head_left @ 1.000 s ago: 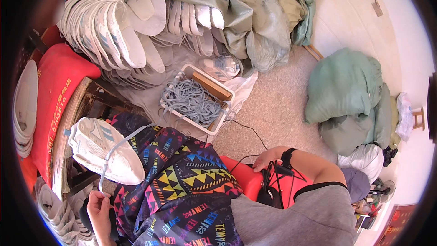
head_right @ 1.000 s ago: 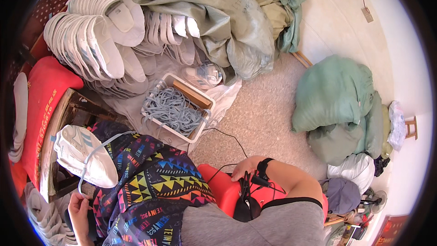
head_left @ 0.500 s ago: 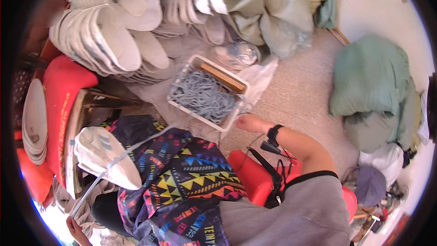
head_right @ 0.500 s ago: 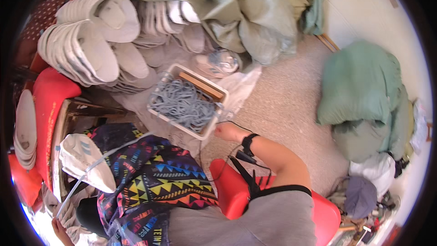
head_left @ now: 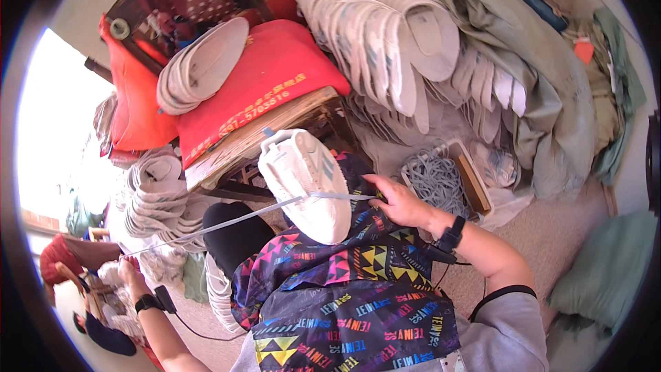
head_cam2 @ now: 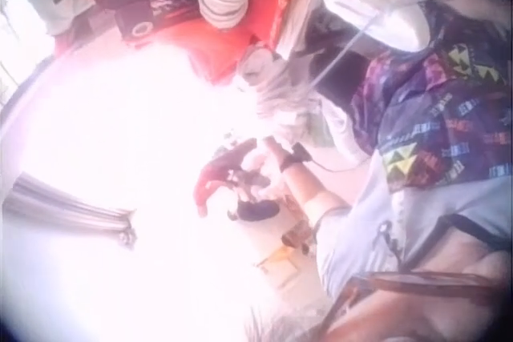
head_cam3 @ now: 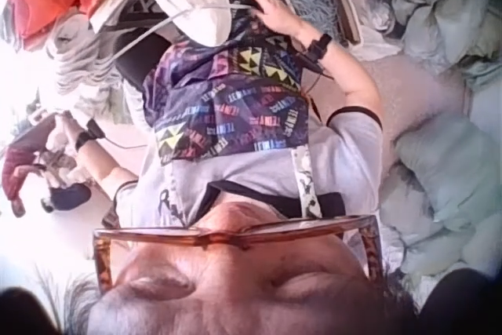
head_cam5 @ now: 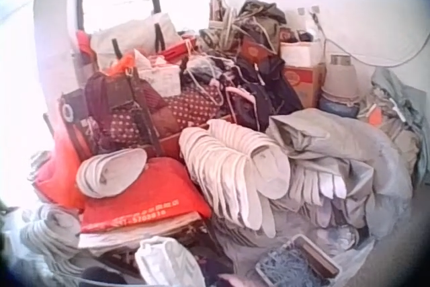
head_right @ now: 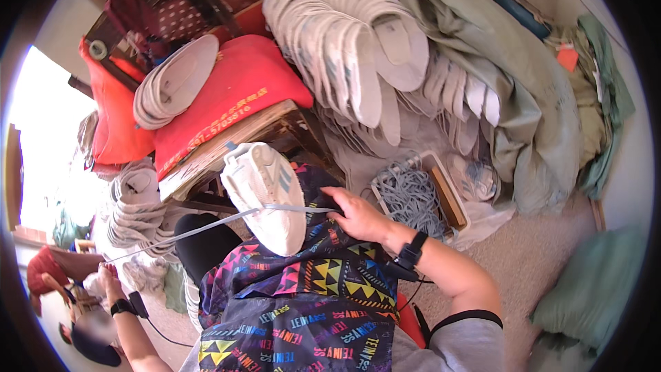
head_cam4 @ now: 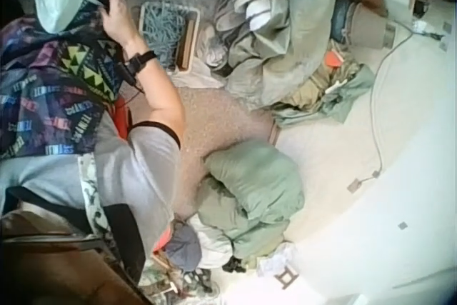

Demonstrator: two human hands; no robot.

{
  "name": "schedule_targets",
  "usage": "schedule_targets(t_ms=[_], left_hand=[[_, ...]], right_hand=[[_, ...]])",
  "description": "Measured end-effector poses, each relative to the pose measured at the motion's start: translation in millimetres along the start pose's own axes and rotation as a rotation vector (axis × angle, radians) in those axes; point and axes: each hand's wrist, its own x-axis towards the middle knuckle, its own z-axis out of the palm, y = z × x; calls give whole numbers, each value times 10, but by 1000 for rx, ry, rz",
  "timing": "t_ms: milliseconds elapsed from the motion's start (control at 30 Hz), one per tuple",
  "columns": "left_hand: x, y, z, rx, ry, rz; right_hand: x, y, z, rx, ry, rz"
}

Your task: The recorder is threading laces into a white sneaker while seated in a crowded storage or workshop area.

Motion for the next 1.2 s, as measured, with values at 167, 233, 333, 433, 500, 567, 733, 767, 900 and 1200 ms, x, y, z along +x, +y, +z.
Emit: schedule_targets(t_ms=[167, 233, 333, 433, 500, 567, 733, 767, 900, 1200], left_hand=[[881, -438, -1409, -560, -290, -463], [875, -754, -1580, -401, -171, -373], [764, -860, -2049, -124, 13, -222], [590, -649, -2099, 77, 139, -148], [40, -439, -569, -99, 44, -38], [-1079, 265, 719, -120, -201, -63], [-2996, 948, 1871, 35, -990, 227], [-3132, 901, 1977, 147, -1035, 372], [-3708, 947, 2348, 177, -1200, 542], [-3344, 399, 2715, 219, -1373, 127]], right_hand=[[314, -251, -279, -110, -340, 170], [311, -337, -546, 41, -442, 300], [293, -283, -927, 228, -390, 365], [383, -313, -1011, 211, -332, 473], [344, -487, -1029, 105, -288, 511], [358, -545, -966, 262, -425, 597], [742, -798, -703, 366, -297, 323], [788, -836, -754, 341, -289, 356], [530, -572, -1159, 309, -217, 487], [-913, -20, -1073, 202, -75, 760]])
